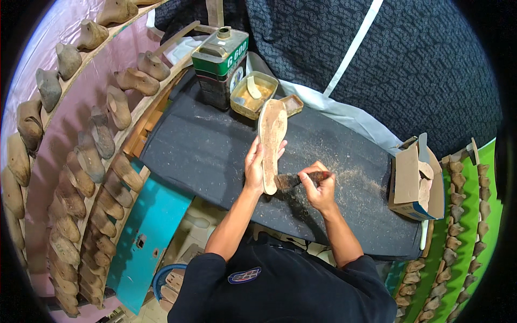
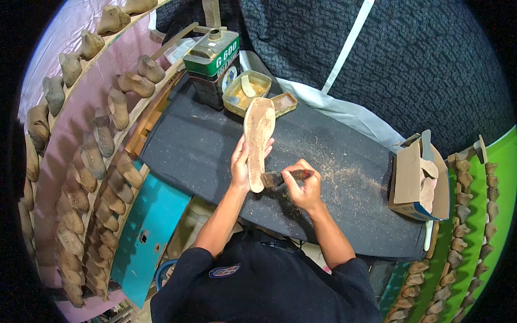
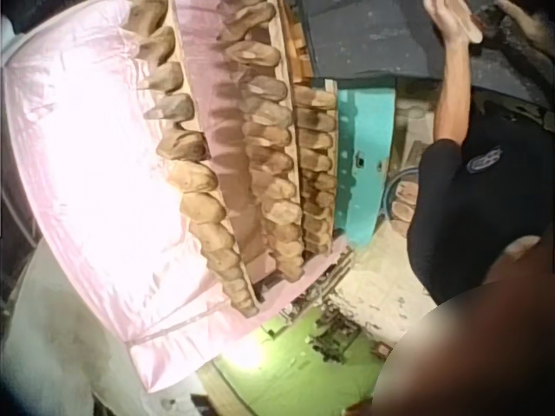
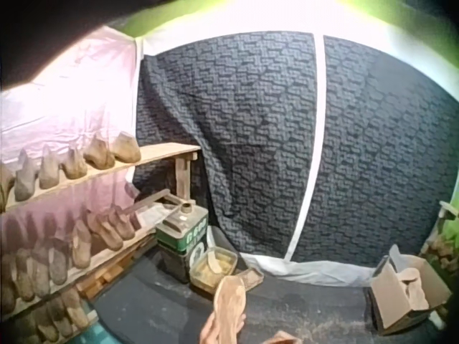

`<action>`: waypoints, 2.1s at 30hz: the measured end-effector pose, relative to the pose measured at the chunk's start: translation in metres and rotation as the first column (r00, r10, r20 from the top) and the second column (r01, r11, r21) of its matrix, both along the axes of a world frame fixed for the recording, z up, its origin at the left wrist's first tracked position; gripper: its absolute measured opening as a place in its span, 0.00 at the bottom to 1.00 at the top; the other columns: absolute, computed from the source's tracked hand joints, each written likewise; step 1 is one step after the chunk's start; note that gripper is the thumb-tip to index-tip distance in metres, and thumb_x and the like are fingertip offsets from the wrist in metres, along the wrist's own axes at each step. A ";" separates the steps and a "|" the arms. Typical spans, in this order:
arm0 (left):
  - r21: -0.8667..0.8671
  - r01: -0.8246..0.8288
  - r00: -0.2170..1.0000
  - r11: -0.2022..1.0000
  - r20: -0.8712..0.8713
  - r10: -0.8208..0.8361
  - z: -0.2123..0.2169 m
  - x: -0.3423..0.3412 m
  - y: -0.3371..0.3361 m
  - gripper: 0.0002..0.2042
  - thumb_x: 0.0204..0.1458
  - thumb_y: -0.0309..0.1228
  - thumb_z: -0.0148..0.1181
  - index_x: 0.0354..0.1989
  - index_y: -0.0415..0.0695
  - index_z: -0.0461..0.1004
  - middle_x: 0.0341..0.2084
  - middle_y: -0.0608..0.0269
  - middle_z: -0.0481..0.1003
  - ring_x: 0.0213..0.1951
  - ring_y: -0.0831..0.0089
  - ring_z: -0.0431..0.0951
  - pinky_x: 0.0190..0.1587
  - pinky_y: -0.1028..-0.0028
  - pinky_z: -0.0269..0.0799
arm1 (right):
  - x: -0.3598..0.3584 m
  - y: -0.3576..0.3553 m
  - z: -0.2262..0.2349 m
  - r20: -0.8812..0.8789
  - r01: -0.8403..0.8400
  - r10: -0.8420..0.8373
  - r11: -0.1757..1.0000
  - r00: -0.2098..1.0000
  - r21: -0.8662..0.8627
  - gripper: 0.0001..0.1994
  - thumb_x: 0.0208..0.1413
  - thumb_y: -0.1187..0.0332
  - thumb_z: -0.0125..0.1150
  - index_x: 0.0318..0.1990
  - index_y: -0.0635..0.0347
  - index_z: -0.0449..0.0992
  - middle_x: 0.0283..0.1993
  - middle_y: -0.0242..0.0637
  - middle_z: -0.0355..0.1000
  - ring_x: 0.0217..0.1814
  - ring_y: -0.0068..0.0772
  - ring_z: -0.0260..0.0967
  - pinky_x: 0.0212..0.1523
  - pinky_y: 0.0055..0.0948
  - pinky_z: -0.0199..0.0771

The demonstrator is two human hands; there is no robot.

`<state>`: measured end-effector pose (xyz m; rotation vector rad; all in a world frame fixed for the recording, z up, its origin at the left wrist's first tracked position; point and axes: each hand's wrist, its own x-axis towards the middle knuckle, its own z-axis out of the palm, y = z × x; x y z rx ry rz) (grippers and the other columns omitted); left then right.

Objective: Applying adhesive to shoe insoles using a brush at a manufacturing workstation.

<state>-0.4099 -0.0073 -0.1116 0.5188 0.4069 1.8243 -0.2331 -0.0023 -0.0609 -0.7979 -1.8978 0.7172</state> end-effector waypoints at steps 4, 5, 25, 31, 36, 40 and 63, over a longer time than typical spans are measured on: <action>0.003 -0.080 0.996 0.997 -0.041 0.080 0.005 -0.027 0.002 0.23 0.68 0.35 0.36 0.68 0.40 0.51 0.60 0.44 0.64 0.58 0.46 0.71 0.63 0.53 0.65 | -0.017 0.042 -0.001 -0.026 0.082 -0.081 0.995 0.996 0.049 0.02 0.53 0.76 0.63 0.30 0.64 0.76 0.27 0.35 0.73 0.27 0.25 0.70 0.31 0.25 0.70; 0.003 -0.099 0.995 0.995 -0.030 0.099 0.004 -0.033 0.001 0.23 0.68 0.35 0.36 0.68 0.40 0.51 0.60 0.44 0.65 0.57 0.46 0.71 0.62 0.53 0.65 | -0.022 0.054 -0.003 -0.081 0.146 -0.142 0.988 0.987 0.051 0.03 0.54 0.75 0.63 0.31 0.64 0.76 0.28 0.34 0.73 0.28 0.23 0.70 0.33 0.24 0.70; -0.141 -0.058 0.996 0.988 -0.070 0.049 -0.013 -0.070 -0.005 0.23 0.68 0.34 0.36 0.69 0.42 0.51 0.57 0.46 0.69 0.50 0.52 0.78 0.50 0.63 0.77 | -0.066 0.192 -0.075 0.183 0.060 -0.110 0.963 0.977 0.261 0.14 0.47 0.83 0.62 0.43 0.61 0.78 0.56 0.43 0.72 0.55 0.49 0.69 0.56 0.39 0.71; -0.139 -0.063 0.997 0.988 -0.046 0.057 -0.015 -0.065 -0.012 0.23 0.67 0.34 0.37 0.69 0.42 0.50 0.57 0.44 0.68 0.50 0.51 0.78 0.49 0.63 0.79 | -0.061 0.178 -0.074 0.334 -0.024 -0.111 0.927 0.936 0.375 0.17 0.46 0.74 0.66 0.47 0.60 0.77 0.64 0.43 0.65 0.65 0.51 0.60 0.64 0.43 0.62; -0.136 -0.093 0.994 0.986 -0.075 0.084 -0.005 -0.052 -0.026 0.23 0.67 0.35 0.36 0.69 0.41 0.50 0.57 0.43 0.68 0.50 0.49 0.77 0.49 0.63 0.79 | -0.058 0.151 -0.048 0.251 0.035 -0.158 0.901 0.955 0.433 0.20 0.51 0.73 0.64 0.53 0.60 0.75 0.66 0.45 0.62 0.67 0.49 0.60 0.62 0.41 0.63; -0.102 -0.121 0.991 0.987 -0.069 0.115 -0.002 -0.041 -0.041 0.23 0.67 0.34 0.37 0.69 0.41 0.50 0.57 0.44 0.68 0.51 0.49 0.77 0.50 0.63 0.78 | -0.063 0.111 -0.034 0.063 0.050 -0.075 0.940 0.995 0.337 0.16 0.54 0.72 0.61 0.52 0.61 0.75 0.61 0.45 0.67 0.60 0.42 0.66 0.51 0.34 0.72; -0.435 -0.680 0.733 0.590 -0.400 0.550 -0.058 0.074 -0.303 0.16 0.62 0.28 0.48 0.57 0.43 0.65 0.49 0.61 0.73 0.52 0.74 0.72 0.52 0.67 0.70 | -0.037 -0.154 -0.114 -0.296 -0.687 0.738 0.298 0.606 -0.663 0.26 0.57 0.77 0.60 0.62 0.72 0.59 0.29 0.33 0.72 0.25 0.18 0.69 0.23 0.20 0.70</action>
